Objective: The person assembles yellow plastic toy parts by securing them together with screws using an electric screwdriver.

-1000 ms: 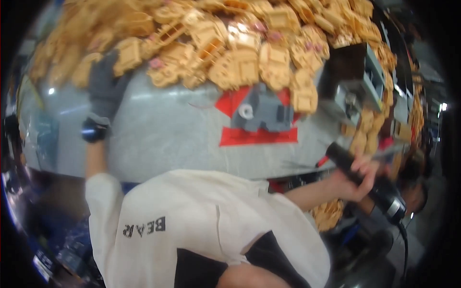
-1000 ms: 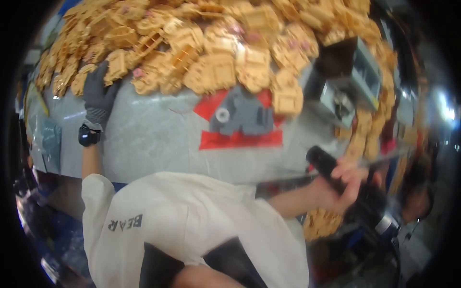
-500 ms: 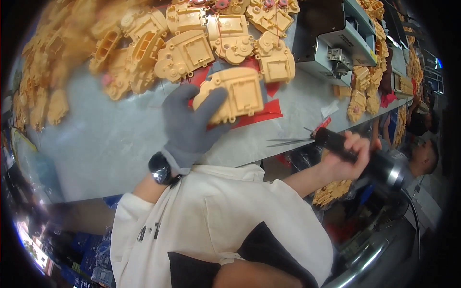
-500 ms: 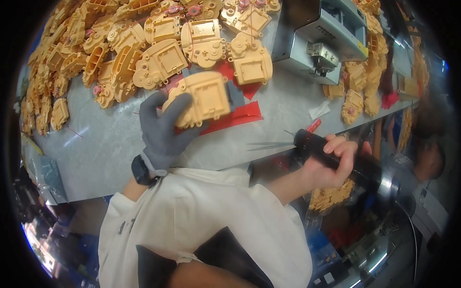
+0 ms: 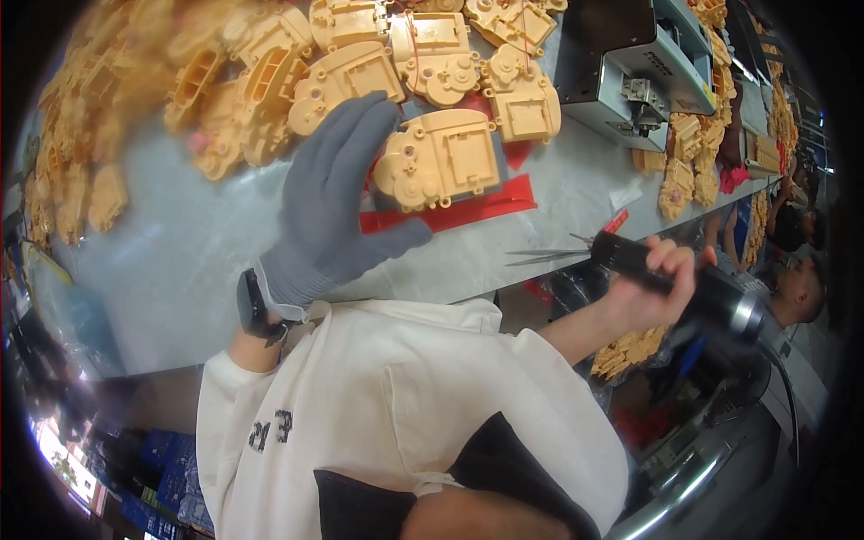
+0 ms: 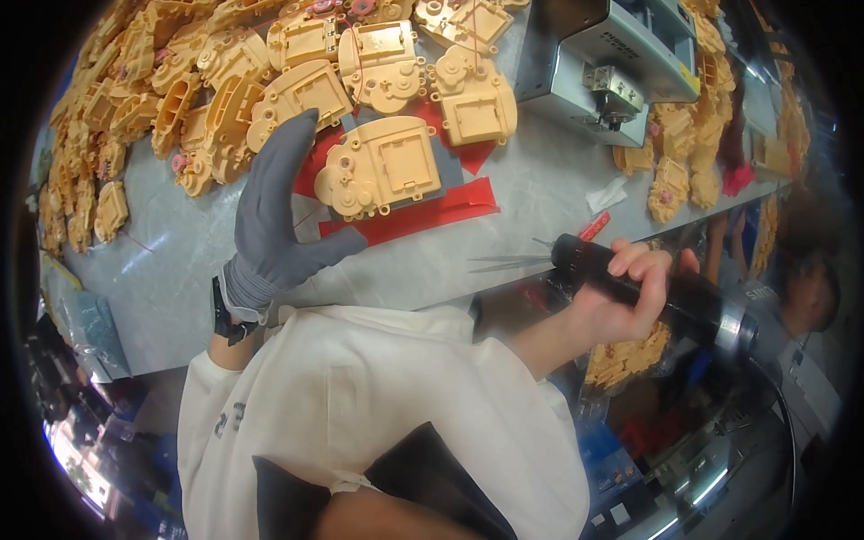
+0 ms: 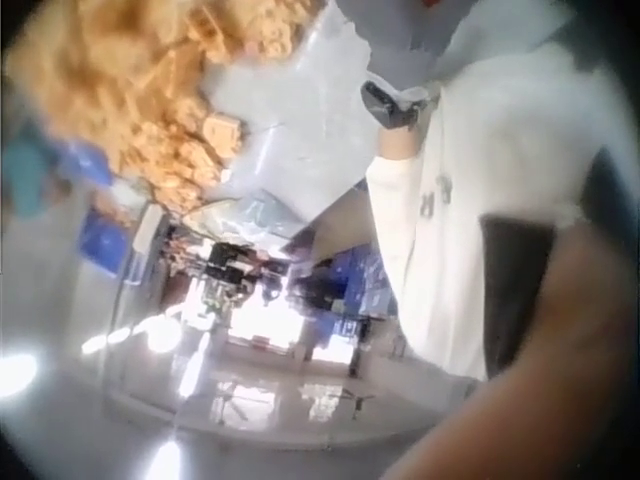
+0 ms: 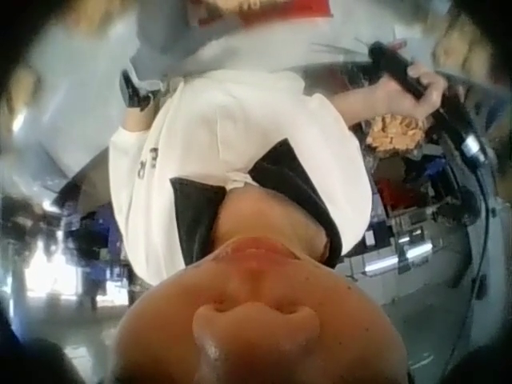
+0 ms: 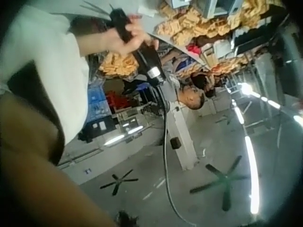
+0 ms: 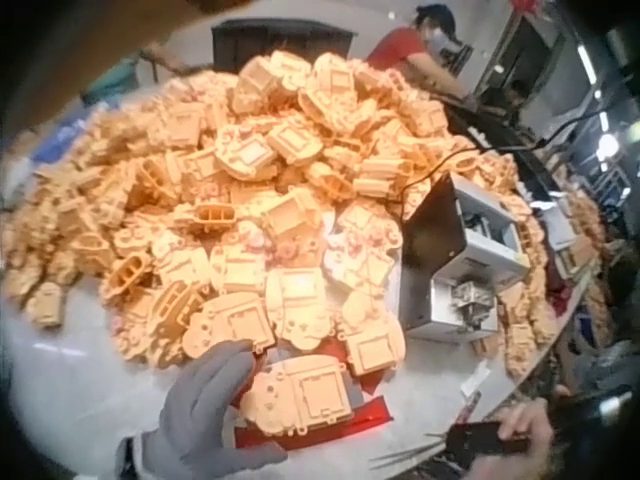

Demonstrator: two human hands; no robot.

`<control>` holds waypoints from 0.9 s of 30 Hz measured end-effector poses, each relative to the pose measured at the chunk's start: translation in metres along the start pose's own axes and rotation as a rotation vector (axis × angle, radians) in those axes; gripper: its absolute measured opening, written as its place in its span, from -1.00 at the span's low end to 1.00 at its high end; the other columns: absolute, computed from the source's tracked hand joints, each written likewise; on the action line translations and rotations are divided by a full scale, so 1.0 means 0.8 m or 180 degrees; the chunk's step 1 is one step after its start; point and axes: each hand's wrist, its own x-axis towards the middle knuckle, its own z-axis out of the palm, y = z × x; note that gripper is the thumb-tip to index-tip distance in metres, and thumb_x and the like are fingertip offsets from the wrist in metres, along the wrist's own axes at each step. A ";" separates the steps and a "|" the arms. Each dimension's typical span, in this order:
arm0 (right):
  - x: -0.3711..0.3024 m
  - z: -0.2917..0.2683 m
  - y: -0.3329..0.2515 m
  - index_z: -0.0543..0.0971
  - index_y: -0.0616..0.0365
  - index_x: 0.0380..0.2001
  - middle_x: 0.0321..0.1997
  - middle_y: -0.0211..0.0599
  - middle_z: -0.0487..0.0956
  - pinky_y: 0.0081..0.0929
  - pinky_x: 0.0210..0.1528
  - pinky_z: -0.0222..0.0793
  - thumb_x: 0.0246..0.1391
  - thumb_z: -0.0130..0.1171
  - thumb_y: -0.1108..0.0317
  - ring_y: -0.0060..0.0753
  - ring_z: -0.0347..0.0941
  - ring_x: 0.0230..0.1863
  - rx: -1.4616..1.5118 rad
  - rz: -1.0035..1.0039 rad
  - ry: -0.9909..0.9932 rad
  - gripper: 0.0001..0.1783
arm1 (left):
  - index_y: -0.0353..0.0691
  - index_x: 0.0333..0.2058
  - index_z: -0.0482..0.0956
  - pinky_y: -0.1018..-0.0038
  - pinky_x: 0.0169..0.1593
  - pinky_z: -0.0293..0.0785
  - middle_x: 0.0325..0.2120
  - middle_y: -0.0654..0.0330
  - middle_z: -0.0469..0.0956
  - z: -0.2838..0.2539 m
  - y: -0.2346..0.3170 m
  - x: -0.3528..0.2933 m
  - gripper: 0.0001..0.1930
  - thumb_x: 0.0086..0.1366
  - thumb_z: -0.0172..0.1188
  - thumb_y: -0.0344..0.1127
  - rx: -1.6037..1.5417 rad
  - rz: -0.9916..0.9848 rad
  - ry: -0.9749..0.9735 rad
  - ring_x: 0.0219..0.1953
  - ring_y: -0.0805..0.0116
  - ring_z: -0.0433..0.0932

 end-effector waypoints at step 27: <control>0.154 0.100 0.031 0.31 0.31 -0.25 -0.68 -0.26 0.37 -0.33 -0.46 0.43 -0.20 0.06 0.63 -0.41 0.32 -0.72 -0.0551 -0.0974 -0.0305 -0.66 | -0.37 0.11 0.19 0.15 0.10 0.23 0.05 -0.19 0.26 0.051 0.015 -0.018 -0.20 -0.08 0.37 -0.23 -0.0307 -0.0215 0.0363 0.06 -0.14 0.29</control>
